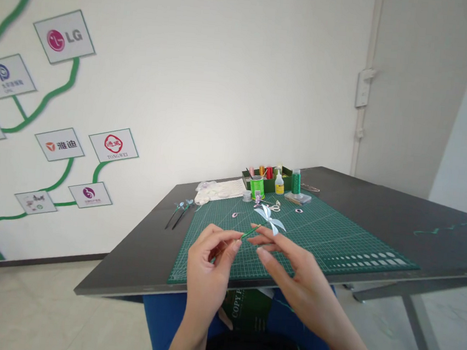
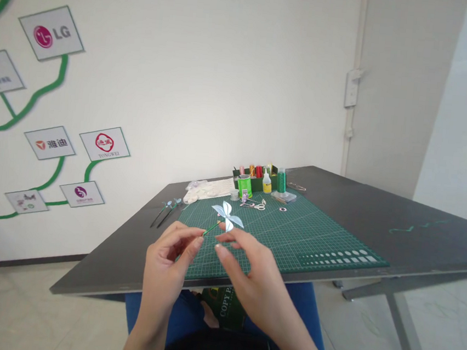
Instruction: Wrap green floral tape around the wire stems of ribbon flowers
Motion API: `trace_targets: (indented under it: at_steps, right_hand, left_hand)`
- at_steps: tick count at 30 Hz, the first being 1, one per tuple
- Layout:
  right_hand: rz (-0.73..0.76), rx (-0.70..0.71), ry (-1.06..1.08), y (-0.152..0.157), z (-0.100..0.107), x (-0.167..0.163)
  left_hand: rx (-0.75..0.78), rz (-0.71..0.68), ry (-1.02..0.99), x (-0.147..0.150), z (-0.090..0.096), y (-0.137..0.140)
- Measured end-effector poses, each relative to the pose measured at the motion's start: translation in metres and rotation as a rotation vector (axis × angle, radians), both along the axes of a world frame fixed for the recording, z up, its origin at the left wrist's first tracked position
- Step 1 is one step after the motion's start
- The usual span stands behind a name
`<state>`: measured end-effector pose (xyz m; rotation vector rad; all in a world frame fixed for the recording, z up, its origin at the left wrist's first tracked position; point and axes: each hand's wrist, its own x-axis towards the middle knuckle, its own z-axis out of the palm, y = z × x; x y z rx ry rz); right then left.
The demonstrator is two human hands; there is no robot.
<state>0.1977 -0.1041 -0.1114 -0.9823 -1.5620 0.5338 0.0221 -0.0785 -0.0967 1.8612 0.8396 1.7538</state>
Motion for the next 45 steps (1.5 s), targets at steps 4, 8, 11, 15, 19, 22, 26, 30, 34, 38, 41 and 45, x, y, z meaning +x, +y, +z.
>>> trace_targets:
  at_steps: [4, 8, 11, 15, 19, 22, 26, 30, 34, 38, 41, 45]
  right_hand:
    - [0.242, -0.073, 0.214, 0.001, 0.011, -0.035]
    - [0.193, -0.066, 0.417, 0.005, 0.003, -0.046]
    - [0.189, -0.09, 0.486, 0.005, -0.005, -0.046]
    - [0.128, -0.036, 0.483, 0.005, -0.01, -0.043]
    - [0.027, 0.06, 0.431, 0.004, -0.01, -0.043]
    - [-0.007, 0.068, 0.413, 0.003, -0.01, -0.043]
    - [-0.033, 0.062, 0.388, -0.001, -0.01, -0.043]
    - [-0.022, 0.048, 0.391, -0.004, -0.01, -0.043]
    - [0.018, 0.034, 0.415, -0.006, -0.012, -0.044]
    - [0.087, -0.023, 0.481, -0.005, -0.016, -0.043]
    - [0.147, -0.071, 0.54, -0.003, -0.021, -0.043]
    - [0.183, -0.091, 0.595, 0.0, -0.025, -0.043]
  left_hand:
    - [-0.001, -0.021, -0.015, 0.0, -0.001, -0.002]
    - [-0.028, -0.026, -0.021, -0.001, -0.003, -0.001]
    - [-0.07, -0.064, -0.03, -0.002, -0.004, 0.0]
    - [-0.099, -0.106, -0.035, -0.001, -0.004, 0.0]
    - [-0.117, -0.153, -0.038, -0.001, -0.002, -0.002]
    - [-0.128, -0.171, -0.015, -0.001, 0.0, -0.003]
    - [-0.125, -0.154, -0.011, -0.002, 0.0, -0.003]
    - [-0.138, -0.164, -0.036, -0.002, 0.0, -0.003]
    - [-0.134, -0.187, -0.073, -0.001, 0.0, -0.004]
    - [-0.126, -0.185, -0.094, 0.0, -0.001, -0.006]
    - [-0.121, -0.186, -0.093, 0.0, -0.001, -0.007]
    - [-0.104, -0.151, -0.058, 0.0, 0.0, -0.008]
